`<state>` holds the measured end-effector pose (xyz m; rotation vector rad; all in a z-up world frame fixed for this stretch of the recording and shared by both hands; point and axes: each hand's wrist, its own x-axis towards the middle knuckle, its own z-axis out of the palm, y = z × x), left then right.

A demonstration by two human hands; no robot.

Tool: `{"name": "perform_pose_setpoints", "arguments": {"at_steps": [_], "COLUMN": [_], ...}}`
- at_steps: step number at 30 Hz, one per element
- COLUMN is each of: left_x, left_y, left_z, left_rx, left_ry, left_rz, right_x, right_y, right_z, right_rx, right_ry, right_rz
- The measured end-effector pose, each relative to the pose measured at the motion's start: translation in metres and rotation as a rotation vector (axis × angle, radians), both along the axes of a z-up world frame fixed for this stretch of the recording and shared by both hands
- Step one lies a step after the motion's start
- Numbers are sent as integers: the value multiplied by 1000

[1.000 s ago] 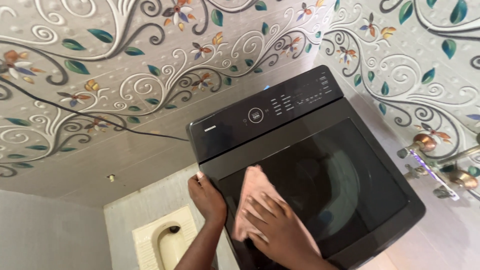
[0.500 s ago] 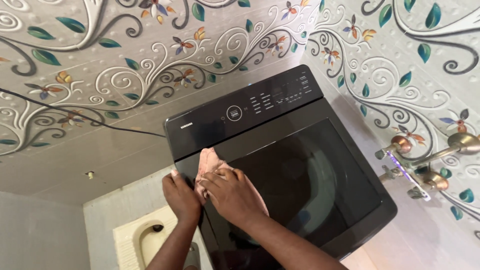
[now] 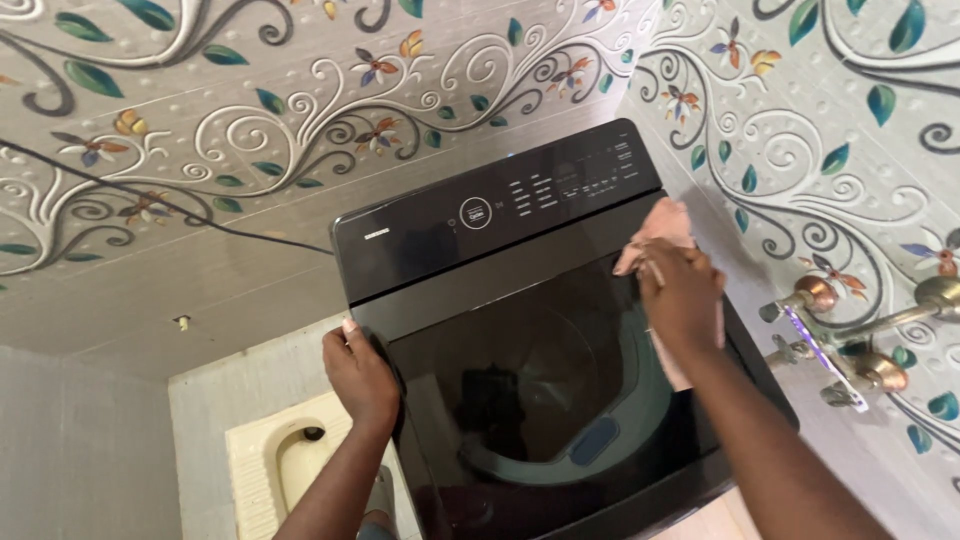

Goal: The person wipes the exterior of a black front-loading washing machine with a pink cloth. They clean the control panel, door glass, and side surfaces in a bathroom setting.

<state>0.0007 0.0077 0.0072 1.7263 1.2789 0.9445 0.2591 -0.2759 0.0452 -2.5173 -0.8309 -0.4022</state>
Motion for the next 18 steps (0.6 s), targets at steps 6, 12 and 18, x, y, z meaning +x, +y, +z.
{"name": "perform_pose_setpoints", "arguments": {"at_steps": [6, 12, 18], "left_x": [0, 1, 3], "left_y": [-2, -2, 1], "left_z": [-4, -11, -22], "left_rx": [12, -28, -243], "left_ry": [-52, -99, -129], "left_rz": [9, 18, 67], "right_x": [7, -6, -67], "right_y": [1, 19, 65], "right_z": [-14, -22, -18], "right_rx": [-90, -53, -152], "right_ry": [-61, -44, -34], "right_rz": [-137, -307, -296]}}
